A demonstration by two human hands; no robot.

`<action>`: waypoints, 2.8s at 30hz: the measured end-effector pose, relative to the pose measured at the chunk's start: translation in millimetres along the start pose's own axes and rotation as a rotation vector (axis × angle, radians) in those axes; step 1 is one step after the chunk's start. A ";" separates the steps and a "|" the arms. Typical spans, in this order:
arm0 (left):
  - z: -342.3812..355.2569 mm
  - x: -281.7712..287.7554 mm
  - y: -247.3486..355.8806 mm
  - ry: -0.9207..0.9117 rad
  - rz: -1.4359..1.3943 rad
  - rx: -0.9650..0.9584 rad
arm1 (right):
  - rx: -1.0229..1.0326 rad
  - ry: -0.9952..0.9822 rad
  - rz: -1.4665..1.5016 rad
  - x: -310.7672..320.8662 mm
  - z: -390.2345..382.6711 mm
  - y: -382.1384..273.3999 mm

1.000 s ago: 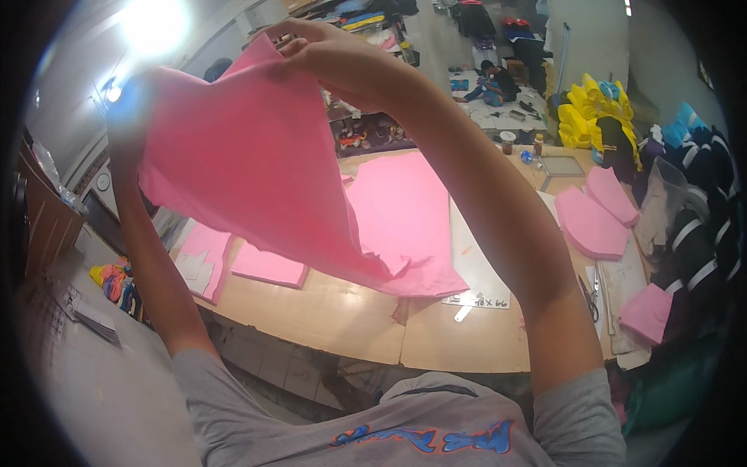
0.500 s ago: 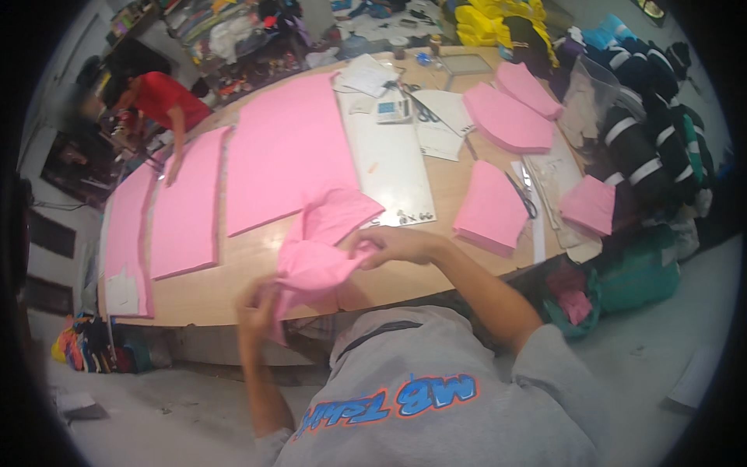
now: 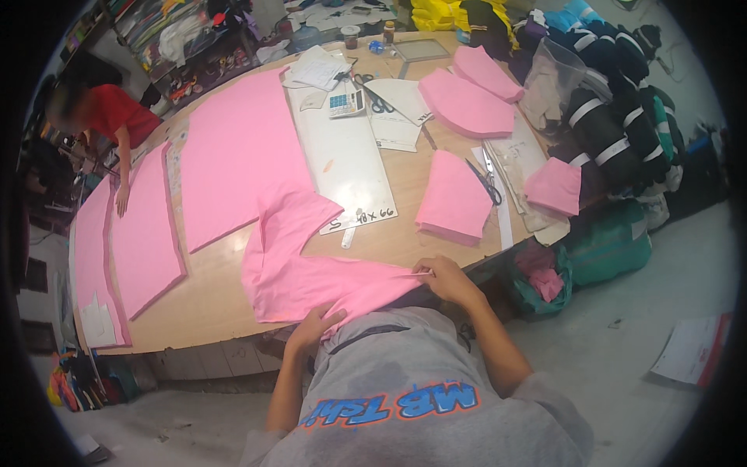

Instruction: The person cuts pink fabric pieces using scissors, aligns them with paper templates, and folds the cut pieces into stacks on the table. The person also discards offcuts into a green bag and continues cutting additional fabric pieces throughout the clip.

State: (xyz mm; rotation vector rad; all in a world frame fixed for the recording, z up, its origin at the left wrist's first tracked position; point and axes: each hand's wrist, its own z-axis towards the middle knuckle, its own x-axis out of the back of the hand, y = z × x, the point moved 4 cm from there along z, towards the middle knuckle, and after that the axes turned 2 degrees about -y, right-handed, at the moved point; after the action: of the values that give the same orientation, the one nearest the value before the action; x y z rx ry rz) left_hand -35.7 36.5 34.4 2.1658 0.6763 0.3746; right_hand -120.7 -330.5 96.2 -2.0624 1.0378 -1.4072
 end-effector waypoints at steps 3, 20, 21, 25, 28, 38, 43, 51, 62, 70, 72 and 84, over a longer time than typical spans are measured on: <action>17.9 5.7 -12.5 -0.006 -0.208 -0.063 | 0.069 0.076 0.150 21.4 -12.1 -33.1; 109.8 143.4 -57.5 1.024 1.046 -0.239 | 0.158 0.576 0.037 2.9 31.5 60.3; 104.6 159.4 -63.3 1.067 1.045 -0.167 | 0.071 0.549 0.167 -9.8 40.1 74.3; 82.9 198.3 -92.5 1.165 0.962 0.075 | -0.162 0.564 0.546 -51.6 70.7 115.8; 55.3 225.6 -119.2 1.187 0.879 0.077 | -0.143 0.636 0.631 -72.5 85.3 111.2; -33.9 290.3 -97.8 1.206 0.706 -0.074 | -0.051 0.572 0.105 -54.4 116.9 55.5; -19.8 295.5 -113.7 1.556 1.366 -0.199 | 0.226 0.674 -0.389 -93.7 142.2 17.2; 74.3 18.4 -54.8 0.686 0.775 -0.556 | 0.185 0.160 -0.276 -144.6 123.8 19.4; 79.7 -40.8 -59.1 0.454 0.698 -0.658 | 0.055 0.427 -0.223 -104.1 19.1 111.5; 142.0 -16.9 -61.7 0.753 1.109 -0.415 | 0.237 0.405 -0.226 -119.8 66.7 70.5; 161.1 -8.8 -55.0 0.781 1.091 -0.384 | 0.236 0.392 -0.345 -120.8 82.9 69.8; 119.9 -9.6 -72.4 0.776 1.100 -0.292 | 0.171 0.295 -0.406 -86.6 106.5 99.0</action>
State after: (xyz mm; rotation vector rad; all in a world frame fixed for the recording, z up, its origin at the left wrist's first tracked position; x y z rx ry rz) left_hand -11.1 -6.0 -97.1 1.8736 -0.2785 1.8051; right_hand -73.7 -331.0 -66.4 -2.0543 0.5886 -1.9743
